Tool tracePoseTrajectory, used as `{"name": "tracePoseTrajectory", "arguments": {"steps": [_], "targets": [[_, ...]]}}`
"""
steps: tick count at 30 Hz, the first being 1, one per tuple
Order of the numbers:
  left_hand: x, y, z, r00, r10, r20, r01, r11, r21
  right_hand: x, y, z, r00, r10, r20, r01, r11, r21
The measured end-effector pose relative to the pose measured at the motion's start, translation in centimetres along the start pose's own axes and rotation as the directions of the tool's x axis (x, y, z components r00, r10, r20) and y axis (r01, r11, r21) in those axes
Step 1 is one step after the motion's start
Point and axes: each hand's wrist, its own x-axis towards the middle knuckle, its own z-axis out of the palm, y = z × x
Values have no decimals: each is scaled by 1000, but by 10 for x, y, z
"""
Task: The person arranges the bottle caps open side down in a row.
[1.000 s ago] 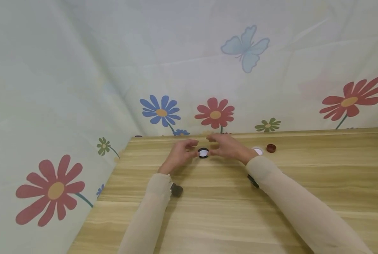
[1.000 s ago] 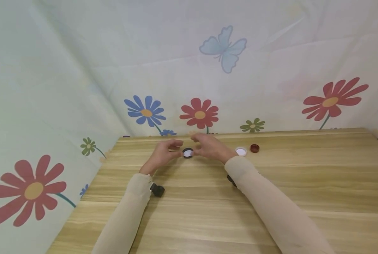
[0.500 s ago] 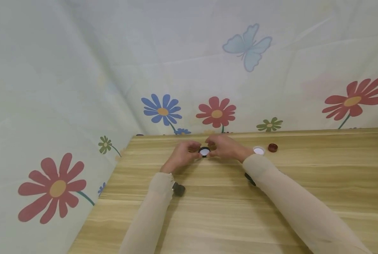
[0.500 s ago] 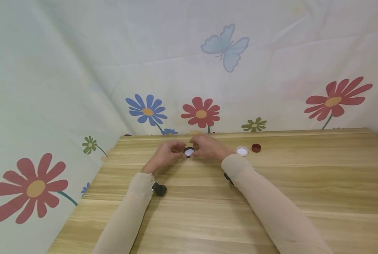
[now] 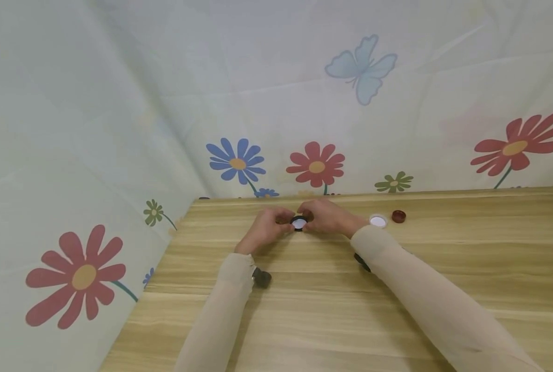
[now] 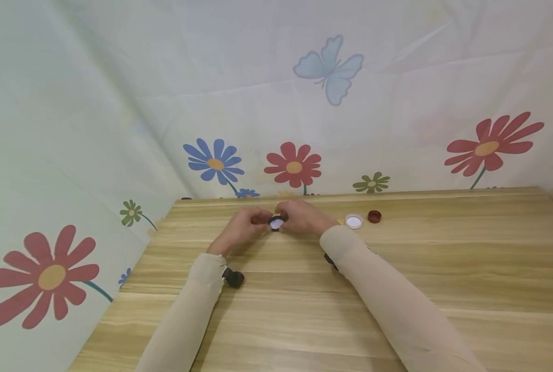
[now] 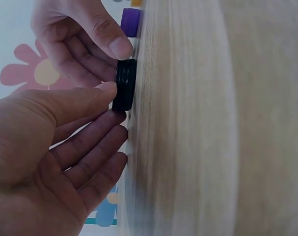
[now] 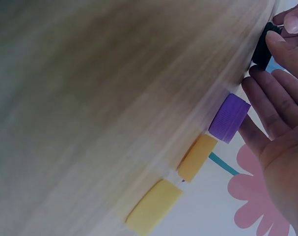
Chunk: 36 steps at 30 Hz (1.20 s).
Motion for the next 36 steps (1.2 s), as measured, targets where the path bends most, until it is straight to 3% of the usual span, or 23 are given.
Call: {"name": "tracePoseTrajectory", "arguments": {"steps": [16, 29, 36], "targets": [[-4, 10, -4, 998, 49, -25, -52, 992, -113, -10, -7, -6, 996, 4, -90, 1, 998, 55], [-21, 20, -14, 989, 120, -88, -127, 988, -86, -25, -14, -4, 972, -64, -225, 81, 995, 63], [-26, 23, -18, 984, 142, -104, -152, 984, -90, -33, -22, -2, 966, -4, -258, 32, 994, 102]]}}
